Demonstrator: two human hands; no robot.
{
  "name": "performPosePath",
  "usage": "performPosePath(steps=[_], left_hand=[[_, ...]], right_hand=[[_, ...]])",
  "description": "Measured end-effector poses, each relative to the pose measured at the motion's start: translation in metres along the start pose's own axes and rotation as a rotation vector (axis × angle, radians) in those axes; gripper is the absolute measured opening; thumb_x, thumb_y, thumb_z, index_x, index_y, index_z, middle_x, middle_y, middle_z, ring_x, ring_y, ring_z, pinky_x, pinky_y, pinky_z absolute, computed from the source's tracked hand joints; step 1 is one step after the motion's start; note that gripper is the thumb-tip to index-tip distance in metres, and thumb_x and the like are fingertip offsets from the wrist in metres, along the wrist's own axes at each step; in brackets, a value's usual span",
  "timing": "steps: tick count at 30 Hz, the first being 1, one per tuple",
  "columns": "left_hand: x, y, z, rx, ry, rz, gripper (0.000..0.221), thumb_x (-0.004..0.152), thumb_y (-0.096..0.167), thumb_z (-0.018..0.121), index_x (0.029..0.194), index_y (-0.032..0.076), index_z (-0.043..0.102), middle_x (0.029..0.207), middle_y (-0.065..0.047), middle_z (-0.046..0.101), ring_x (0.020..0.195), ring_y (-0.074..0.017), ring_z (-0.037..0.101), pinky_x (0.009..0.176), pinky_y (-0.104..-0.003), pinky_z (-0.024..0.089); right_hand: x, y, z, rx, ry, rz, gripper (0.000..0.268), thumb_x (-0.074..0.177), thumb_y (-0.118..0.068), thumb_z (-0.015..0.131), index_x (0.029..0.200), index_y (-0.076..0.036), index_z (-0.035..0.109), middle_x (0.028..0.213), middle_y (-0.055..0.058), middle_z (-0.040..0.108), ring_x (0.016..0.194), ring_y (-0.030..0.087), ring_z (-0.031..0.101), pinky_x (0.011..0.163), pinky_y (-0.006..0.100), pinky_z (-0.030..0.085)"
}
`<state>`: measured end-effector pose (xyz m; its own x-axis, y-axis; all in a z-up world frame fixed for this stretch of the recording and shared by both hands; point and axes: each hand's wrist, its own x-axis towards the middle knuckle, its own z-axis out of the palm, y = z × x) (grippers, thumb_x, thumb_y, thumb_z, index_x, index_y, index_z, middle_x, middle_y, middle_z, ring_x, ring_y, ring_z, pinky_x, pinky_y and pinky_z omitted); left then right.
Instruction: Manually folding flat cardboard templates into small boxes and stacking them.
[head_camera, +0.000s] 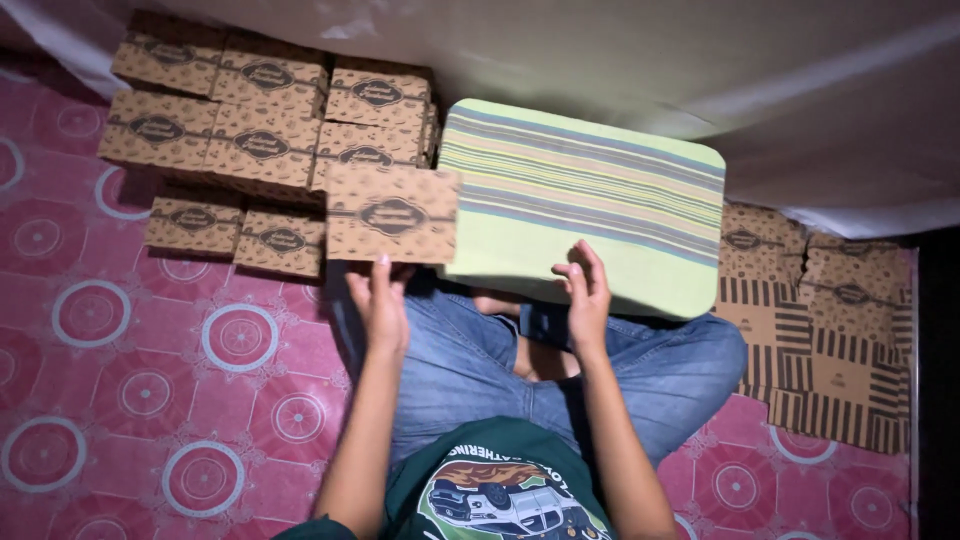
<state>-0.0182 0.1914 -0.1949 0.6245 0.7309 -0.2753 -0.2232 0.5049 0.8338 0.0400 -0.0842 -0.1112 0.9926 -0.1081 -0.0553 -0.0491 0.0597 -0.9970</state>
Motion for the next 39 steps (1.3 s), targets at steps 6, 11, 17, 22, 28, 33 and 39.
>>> performPosePath(steps=[6,11,17,22,28,33,39], left_hand=[[0.037,0.047,-0.007,0.093,0.091,0.076,0.116,0.102,0.028,0.080,0.162,0.004,-0.016,0.156,-0.043,-0.009,0.144,-0.0485,0.029,0.106,-0.056,0.049],[0.085,0.091,-0.005,0.119,0.101,0.125,0.111,0.103,0.029,0.081,0.164,0.007,-0.009,0.160,-0.037,-0.006,0.137,-0.0401,0.042,0.094,-0.044,0.056],[0.206,0.174,-0.010,0.298,0.051,0.185,0.091,0.103,0.043,0.072,0.161,0.010,0.011,0.158,-0.021,0.044,0.077,-0.0114,0.062,0.064,-0.019,0.059],[0.267,0.220,0.000,0.371,-0.013,0.213,0.097,0.094,0.055,0.069,0.156,0.001,0.017,0.152,-0.019,0.045,0.098,-0.0115,0.061,0.079,-0.021,0.061],[0.331,0.238,-0.001,0.338,0.209,0.004,0.070,0.088,0.049,0.067,0.146,0.016,0.046,0.151,-0.019,0.052,0.082,-0.0045,0.073,0.064,-0.011,0.066],[0.431,0.218,-0.042,0.253,0.171,0.016,0.081,0.069,0.061,0.079,0.133,0.017,0.058,0.134,-0.014,0.057,0.099,-0.0250,0.072,0.072,-0.027,0.073],[0.448,0.222,-0.036,0.357,0.225,0.079,0.080,0.080,0.061,0.072,0.137,0.009,0.051,0.135,-0.019,0.058,0.108,-0.0266,0.080,0.090,-0.031,0.079]], right_hand=[[0.003,-0.004,-0.005,0.059,0.057,0.086,0.030,0.106,-0.014,0.055,0.134,-0.012,0.064,0.124,0.011,0.071,0.090,0.018,0.075,0.081,0.025,0.062],[0.000,-0.005,-0.004,0.021,0.047,0.063,0.028,0.105,-0.013,0.056,0.130,-0.009,0.068,0.121,0.013,0.072,0.089,0.018,0.075,0.084,0.027,0.060],[0.000,-0.008,-0.010,0.016,-0.006,0.078,0.029,0.104,-0.012,0.054,0.130,-0.003,0.065,0.119,0.014,0.072,0.091,0.019,0.072,0.086,0.028,0.057],[0.002,-0.007,-0.007,0.010,-0.027,0.070,0.030,0.104,-0.011,0.051,0.129,0.002,0.063,0.117,0.014,0.070,0.092,0.019,0.068,0.088,0.029,0.056],[0.007,0.005,-0.012,-0.016,-0.010,0.079,0.029,0.103,-0.009,0.052,0.127,0.002,0.063,0.115,0.014,0.071,0.089,0.018,0.068,0.084,0.027,0.055],[0.005,0.001,-0.009,-0.068,-0.001,0.041,0.027,0.103,-0.008,0.052,0.124,0.003,0.064,0.112,0.015,0.072,0.088,0.019,0.069,0.086,0.029,0.055],[0.003,-0.002,0.000,-0.079,0.061,0.047,0.025,0.102,-0.007,0.053,0.121,0.003,0.066,0.110,0.015,0.072,0.086,0.018,0.067,0.086,0.029,0.054]])
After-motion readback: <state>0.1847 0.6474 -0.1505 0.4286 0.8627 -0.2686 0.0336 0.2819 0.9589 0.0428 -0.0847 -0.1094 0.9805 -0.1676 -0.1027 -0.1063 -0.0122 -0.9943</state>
